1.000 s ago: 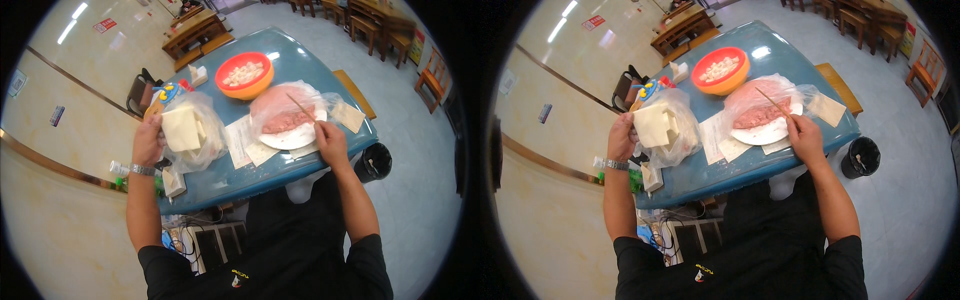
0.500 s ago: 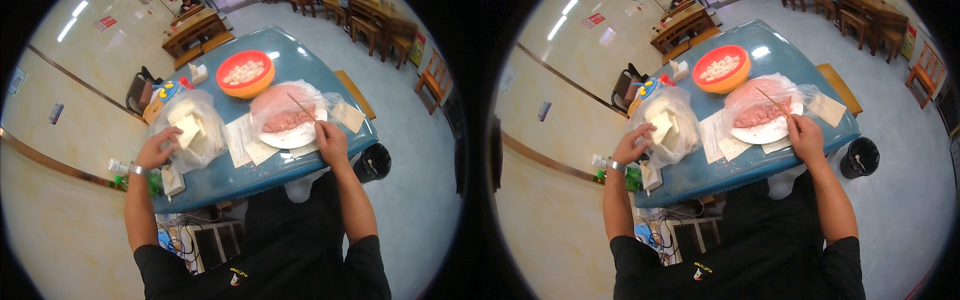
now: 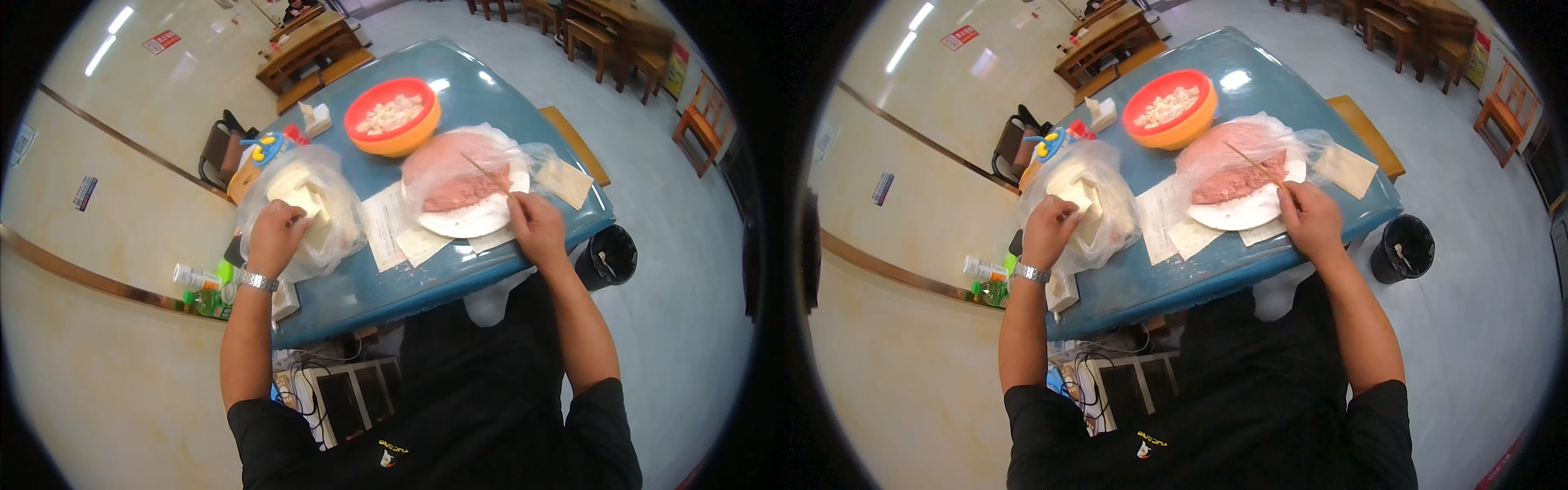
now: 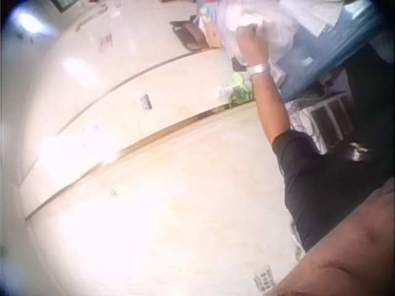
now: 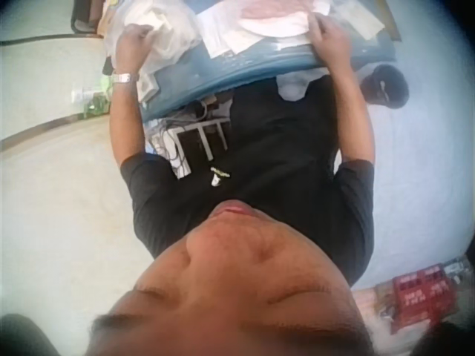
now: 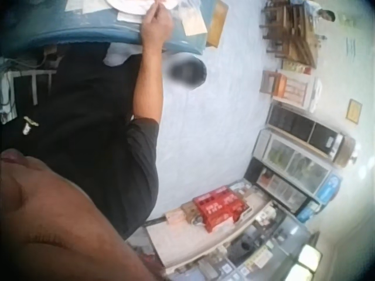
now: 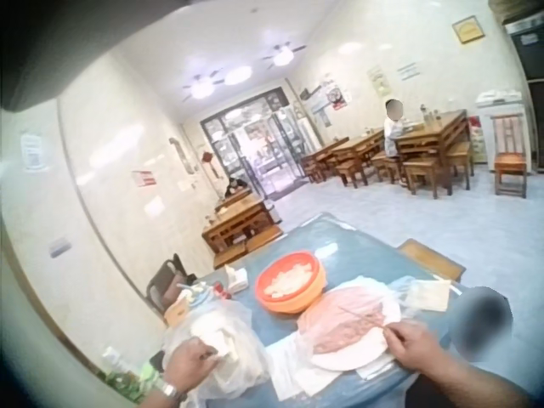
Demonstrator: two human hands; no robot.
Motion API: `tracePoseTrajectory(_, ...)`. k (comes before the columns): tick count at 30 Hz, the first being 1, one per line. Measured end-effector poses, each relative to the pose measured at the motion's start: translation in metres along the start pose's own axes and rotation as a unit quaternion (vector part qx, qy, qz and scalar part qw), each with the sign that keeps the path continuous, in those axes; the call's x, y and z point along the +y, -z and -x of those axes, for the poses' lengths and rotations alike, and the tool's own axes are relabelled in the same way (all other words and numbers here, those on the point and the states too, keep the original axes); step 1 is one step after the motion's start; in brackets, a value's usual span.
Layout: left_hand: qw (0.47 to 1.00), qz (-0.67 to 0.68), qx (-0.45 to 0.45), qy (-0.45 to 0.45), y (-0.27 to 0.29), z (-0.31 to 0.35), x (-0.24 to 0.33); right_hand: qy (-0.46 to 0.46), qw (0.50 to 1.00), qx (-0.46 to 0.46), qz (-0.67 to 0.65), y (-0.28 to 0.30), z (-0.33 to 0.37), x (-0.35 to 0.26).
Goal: The person repeatedly scoops ground meat with a wooden stick and spreads it onto small square wrappers held in the left hand. The person then folds each filled wrapper and places it into a red bowl. The process is repeated continuously throughout the clip.
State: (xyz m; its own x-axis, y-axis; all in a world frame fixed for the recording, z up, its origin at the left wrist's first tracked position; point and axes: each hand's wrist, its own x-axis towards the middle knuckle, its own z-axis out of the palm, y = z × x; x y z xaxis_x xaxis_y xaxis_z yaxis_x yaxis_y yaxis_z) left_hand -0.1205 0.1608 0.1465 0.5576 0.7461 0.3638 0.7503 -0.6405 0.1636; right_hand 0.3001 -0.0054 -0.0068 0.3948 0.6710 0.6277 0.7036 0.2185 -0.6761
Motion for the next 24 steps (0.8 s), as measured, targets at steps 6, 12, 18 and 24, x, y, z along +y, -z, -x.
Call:
tracePoseTrajectory(6, 0.999, -0.008, 0.015, -0.038, -0.001, 0.000, -0.002, -0.006, 1.000, -0.008, -0.008, 0.000, 0.001, 0.004)
tracePoseTrajectory(12, 0.999, -0.026, 0.017, -0.039, -0.005, 0.002, -0.005, 0.006, 1.000, -0.010, -0.005, 0.002, 0.000, 0.002)
tracePoseTrajectory(18, 0.979, 0.135, 0.003, 0.152, -0.002, 0.000, -0.005, -0.004, 1.000, -0.008, 0.002, 0.001, 0.001, 0.004)
tracePoseTrajectory(24, 0.797, 0.525, 0.165, 0.247, 0.001, 0.011, -0.062, 0.001, 1.000, -0.013, -0.002, -0.001, 0.000, 0.000)
